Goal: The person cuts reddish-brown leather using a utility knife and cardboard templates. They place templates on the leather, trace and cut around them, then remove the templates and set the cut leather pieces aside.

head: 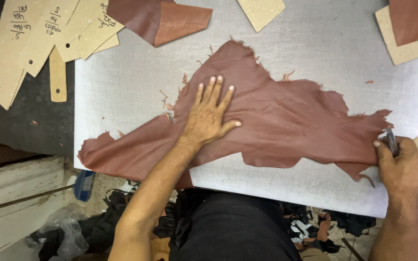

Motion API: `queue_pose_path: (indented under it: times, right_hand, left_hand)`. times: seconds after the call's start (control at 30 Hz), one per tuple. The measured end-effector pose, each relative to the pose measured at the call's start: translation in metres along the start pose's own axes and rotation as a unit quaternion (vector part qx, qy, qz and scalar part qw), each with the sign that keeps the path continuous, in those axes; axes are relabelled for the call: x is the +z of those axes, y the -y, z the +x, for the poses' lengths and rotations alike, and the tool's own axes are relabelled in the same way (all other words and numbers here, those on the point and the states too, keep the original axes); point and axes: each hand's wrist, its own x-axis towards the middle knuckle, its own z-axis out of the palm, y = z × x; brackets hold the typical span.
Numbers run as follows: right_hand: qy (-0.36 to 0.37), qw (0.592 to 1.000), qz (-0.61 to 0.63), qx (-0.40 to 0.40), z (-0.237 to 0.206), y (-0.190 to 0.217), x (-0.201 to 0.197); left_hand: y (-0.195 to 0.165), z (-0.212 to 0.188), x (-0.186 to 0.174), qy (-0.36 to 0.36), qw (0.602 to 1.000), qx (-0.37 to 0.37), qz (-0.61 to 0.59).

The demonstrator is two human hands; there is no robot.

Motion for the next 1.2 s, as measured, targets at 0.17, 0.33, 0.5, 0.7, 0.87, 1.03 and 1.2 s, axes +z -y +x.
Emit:
queue_pose_path:
  times: [0.17, 0.33, 0.5, 0.7, 0.87, 1.03, 1.2]
  right_hand:
    - [-0.084, 0.996, 0.033, -0.026, -0.010, -0.007, 0.001]
    - [-0.110, 0.986, 0.110, -0.061, -0.018, -0.014, 0.017]
    - [-0.064, 0.994, 0.070, -0.059, -0.036, -0.024, 0.032]
    - [-0.084, 0.984, 0.120, -0.104, -0.085, -0.003, 0.021]
    - [-0.049, 0.993, 0.030, -0.107, -0.114, 0.065, 0.021]
    - [-0.045, 0.988, 0.111, -0.093, -0.136, 0.125, 0.019]
    - [-0.042, 0.981, 0.083, -0.171, -0.125, 0.174, 0.038]
  left_hand:
    - [-0.094, 0.018, 0.030, 0.127, 0.975, 0.169, 0.064]
    - [-0.177, 0.010, 0.060, 0.132, 0.924, 0.348, 0.083]
    - [-0.096, 0.003, 0.018, 0.169, 0.919, 0.345, 0.086]
    - [0.038, 0.033, -0.007, 0.139, 0.973, 0.175, 0.053]
    - [0.043, 0.033, -0.004, 0.044, 0.979, 0.198, 0.014]
    - [0.021, -0.007, -0.008, 0.069, 0.980, 0.184, 0.029]
    - [-0.017, -0.064, 0.022, 0.122, 0.936, 0.331, 0.023]
